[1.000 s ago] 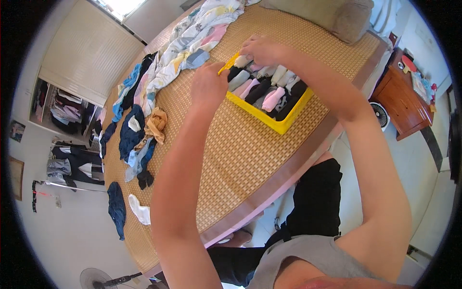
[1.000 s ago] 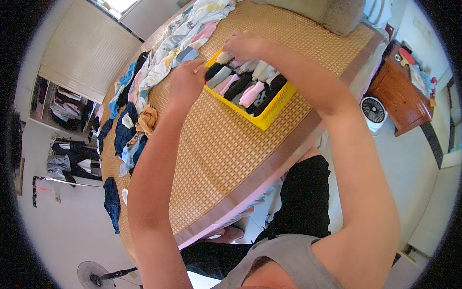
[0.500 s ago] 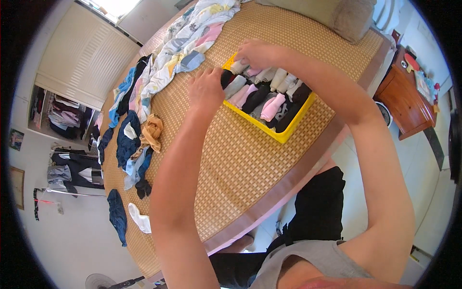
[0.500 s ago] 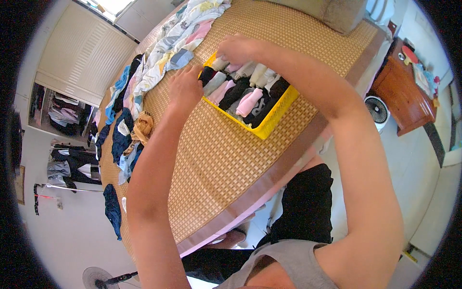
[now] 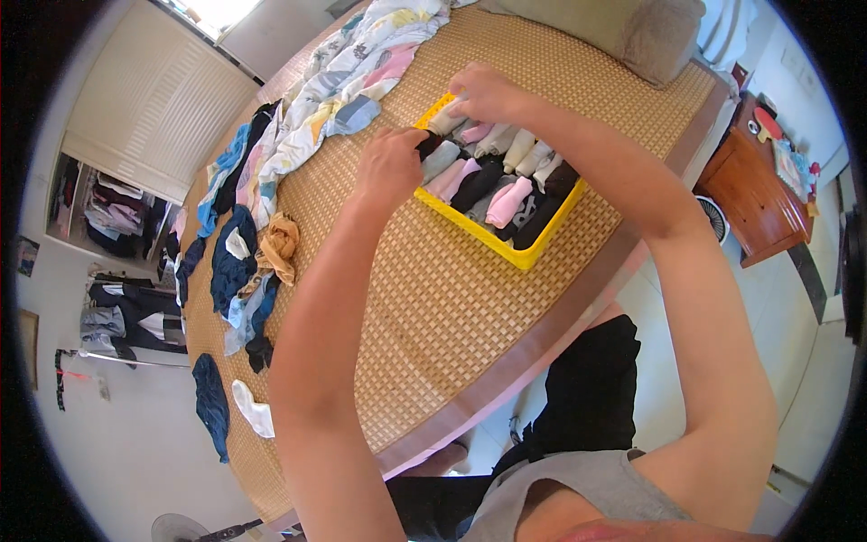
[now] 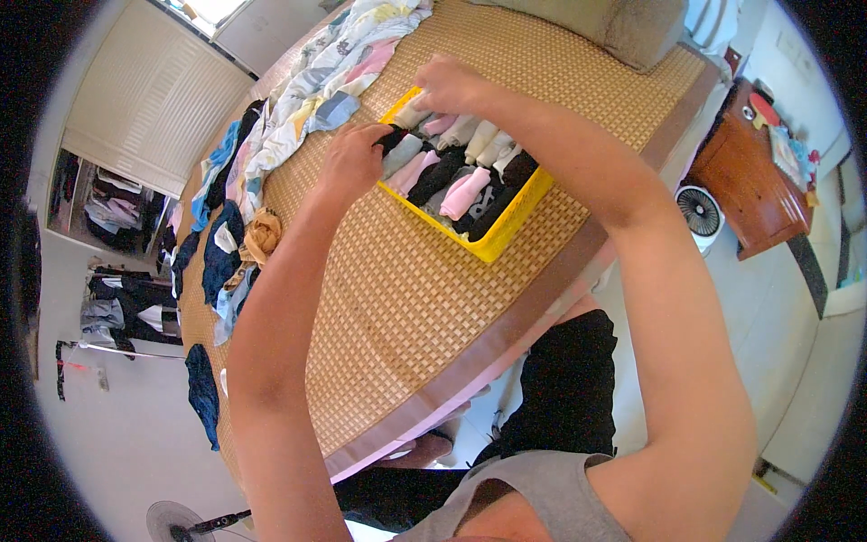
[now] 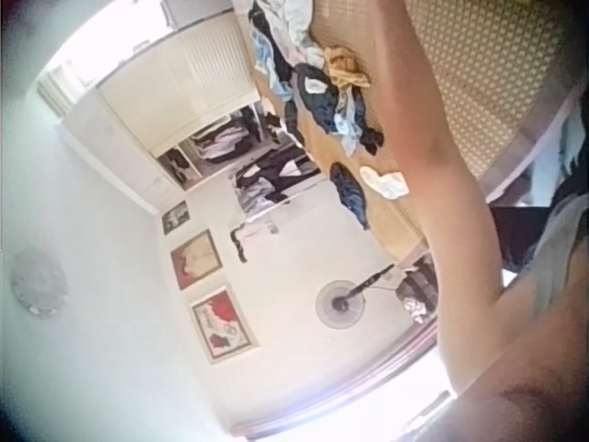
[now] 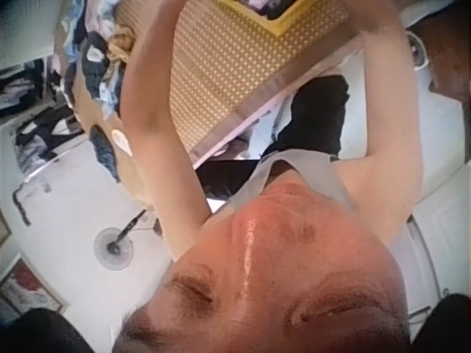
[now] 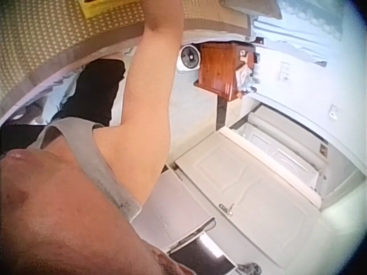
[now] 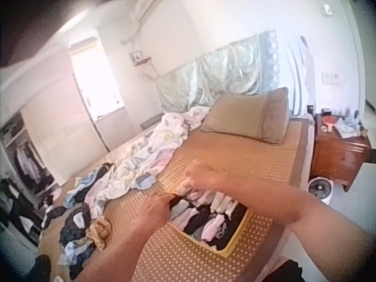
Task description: Sort and fold various pairs of socks on a bed and place them into a yellow organizer basket.
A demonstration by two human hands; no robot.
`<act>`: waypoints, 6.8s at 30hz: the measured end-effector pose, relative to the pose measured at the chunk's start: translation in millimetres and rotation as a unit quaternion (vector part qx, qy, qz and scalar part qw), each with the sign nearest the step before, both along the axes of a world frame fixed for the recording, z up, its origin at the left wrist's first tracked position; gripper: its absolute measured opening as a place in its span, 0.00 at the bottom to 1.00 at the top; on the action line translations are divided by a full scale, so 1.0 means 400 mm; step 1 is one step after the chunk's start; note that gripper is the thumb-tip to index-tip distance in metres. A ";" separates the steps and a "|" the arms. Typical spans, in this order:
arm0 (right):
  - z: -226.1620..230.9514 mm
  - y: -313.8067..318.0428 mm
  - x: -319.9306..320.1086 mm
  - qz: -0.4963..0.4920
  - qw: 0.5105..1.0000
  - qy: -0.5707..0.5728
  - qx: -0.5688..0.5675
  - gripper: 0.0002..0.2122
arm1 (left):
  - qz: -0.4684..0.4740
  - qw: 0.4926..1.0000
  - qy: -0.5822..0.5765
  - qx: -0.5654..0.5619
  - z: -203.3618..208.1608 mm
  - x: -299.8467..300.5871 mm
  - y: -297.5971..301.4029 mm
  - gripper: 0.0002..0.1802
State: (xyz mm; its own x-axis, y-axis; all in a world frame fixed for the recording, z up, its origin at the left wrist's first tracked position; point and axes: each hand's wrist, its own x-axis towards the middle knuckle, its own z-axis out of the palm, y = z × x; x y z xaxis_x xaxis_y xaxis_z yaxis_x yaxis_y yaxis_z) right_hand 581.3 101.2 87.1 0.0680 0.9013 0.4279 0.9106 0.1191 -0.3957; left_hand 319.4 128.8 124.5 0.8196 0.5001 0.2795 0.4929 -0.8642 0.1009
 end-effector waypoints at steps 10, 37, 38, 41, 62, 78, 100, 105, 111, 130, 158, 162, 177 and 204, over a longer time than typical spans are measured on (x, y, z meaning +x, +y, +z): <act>0.035 -0.027 0.019 0.003 0.987 0.157 -0.045 0.31 | 0.001 0.977 -0.202 0.064 -0.025 -0.196 -0.170 0.17; -0.232 -0.673 -0.755 0.218 0.957 0.189 0.031 0.04 | 0.380 0.900 -0.169 0.131 -0.300 -1.216 -0.666 0.06; -0.234 -0.674 -0.750 0.214 0.959 0.182 0.030 0.04 | 0.377 0.900 -0.177 0.128 -0.307 -1.175 -0.665 0.06; -0.242 -0.678 -0.741 0.211 0.956 0.205 0.013 0.07 | 0.261 0.921 -0.277 0.084 -0.329 -1.014 -0.687 0.04; -0.218 -0.718 -0.744 0.341 0.939 0.052 0.004 0.20 | 0.200 0.959 -0.199 -0.011 -0.304 -0.817 -0.804 0.31; -0.142 -0.653 -0.840 0.349 0.901 0.256 -0.022 0.09 | 0.256 0.947 -0.196 0.018 -0.323 -0.807 -0.781 0.36; -0.143 -0.595 -0.854 0.494 0.764 0.279 -0.308 0.57 | 0.250 0.903 -0.349 0.021 -0.362 -0.824 -0.755 0.21; -0.126 -0.669 -0.841 0.495 0.828 0.123 -0.233 0.50 | 0.274 0.919 -0.278 0.052 -0.368 -0.832 -0.763 0.27; -0.184 -0.712 -0.787 0.482 0.839 0.176 -0.180 0.37 | 0.261 0.944 -0.176 0.096 -0.294 -0.802 -0.814 0.26; -0.228 -0.679 -0.858 0.397 0.911 0.111 0.000 0.13 | 0.209 0.945 -0.250 -0.001 -0.299 -0.847 -0.843 0.13; -0.242 -0.648 -0.950 0.226 0.968 0.110 -0.016 0.12 | 0.341 0.872 -0.351 -0.016 -0.363 -0.829 -0.811 0.09; -0.242 -0.647 -0.963 0.206 0.973 0.108 0.001 0.12 | 0.350 0.867 -0.355 -0.016 -0.368 -0.829 -0.806 0.10; -0.236 -0.667 -0.938 0.339 0.937 0.049 0.068 0.07 | 0.301 0.897 -0.324 0.022 -0.351 -0.854 -0.823 0.14; -0.251 -0.596 -0.995 0.235 0.964 0.113 0.048 0.09 | 0.320 0.892 -0.318 0.021 -0.344 -0.860 -0.771 0.12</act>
